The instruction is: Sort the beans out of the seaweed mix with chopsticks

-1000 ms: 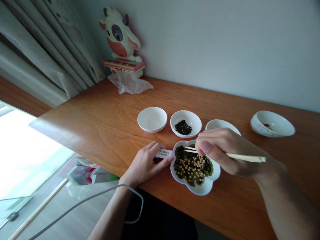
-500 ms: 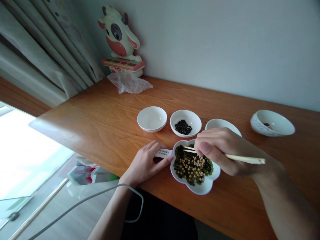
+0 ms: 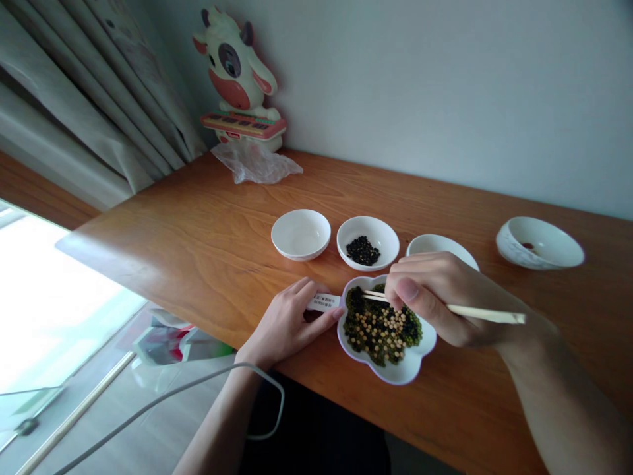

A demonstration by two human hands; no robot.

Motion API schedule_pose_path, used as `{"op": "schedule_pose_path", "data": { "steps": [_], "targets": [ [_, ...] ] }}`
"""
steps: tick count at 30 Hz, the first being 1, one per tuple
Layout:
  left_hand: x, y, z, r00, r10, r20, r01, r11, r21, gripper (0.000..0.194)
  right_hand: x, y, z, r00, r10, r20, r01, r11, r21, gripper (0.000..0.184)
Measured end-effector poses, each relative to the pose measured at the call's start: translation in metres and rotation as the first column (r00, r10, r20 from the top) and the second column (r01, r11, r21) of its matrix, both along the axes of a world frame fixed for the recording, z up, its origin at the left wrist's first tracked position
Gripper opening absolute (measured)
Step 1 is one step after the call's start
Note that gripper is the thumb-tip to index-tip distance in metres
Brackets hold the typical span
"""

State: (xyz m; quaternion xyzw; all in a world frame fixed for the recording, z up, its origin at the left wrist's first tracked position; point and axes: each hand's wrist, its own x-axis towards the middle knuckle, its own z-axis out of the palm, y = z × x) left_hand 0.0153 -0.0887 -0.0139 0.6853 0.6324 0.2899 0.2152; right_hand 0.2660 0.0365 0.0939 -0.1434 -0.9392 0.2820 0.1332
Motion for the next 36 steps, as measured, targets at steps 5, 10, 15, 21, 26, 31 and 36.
{"op": "schedule_pose_path", "data": {
  "steps": [5,10,15,21,26,31,36],
  "targets": [
    [0.0006,-0.0003,0.0002,1.000,0.002,0.003,-0.002,1.000,-0.008,0.038,0.0012,-0.0006,0.0008,1.000,0.022,-0.010,-0.022,1.000,0.003,0.052],
    [0.0004,0.0006,0.0000,1.000,-0.004,0.011,0.004,1.000,-0.010,0.037,-0.0004,-0.0007,0.0003,1.000,0.017,-0.015,-0.017,1.000,0.006,0.052],
    [0.0001,0.0008,-0.0002,1.000,-0.006,0.007,0.006,1.000,-0.014,0.037,-0.0006,0.0001,-0.0004,1.000,0.015,-0.017,-0.015,1.000,-0.001,0.053],
    [0.0004,0.0006,-0.0009,1.000,-0.007,0.014,0.007,1.000,-0.020,0.037,0.0003,0.0003,-0.0009,1.000,0.010,-0.004,-0.010,1.000,0.007,0.053],
    [0.0003,0.0002,-0.0005,1.000,-0.009,0.006,0.009,1.000,-0.025,0.038,-0.0001,-0.0001,-0.0019,1.000,0.000,0.004,0.000,1.000,0.004,0.054],
    [0.0000,0.0004,-0.0007,1.000,-0.004,0.003,0.004,1.000,-0.025,0.039,0.0000,-0.0002,-0.0018,1.000,0.016,0.008,-0.016,1.000,0.011,0.054],
    [0.0004,0.0005,-0.0001,1.000,-0.005,0.002,0.005,1.000,-0.019,0.038,-0.0006,-0.0006,-0.0023,1.000,0.004,0.014,-0.004,1.000,0.019,0.055]
  ]
}}
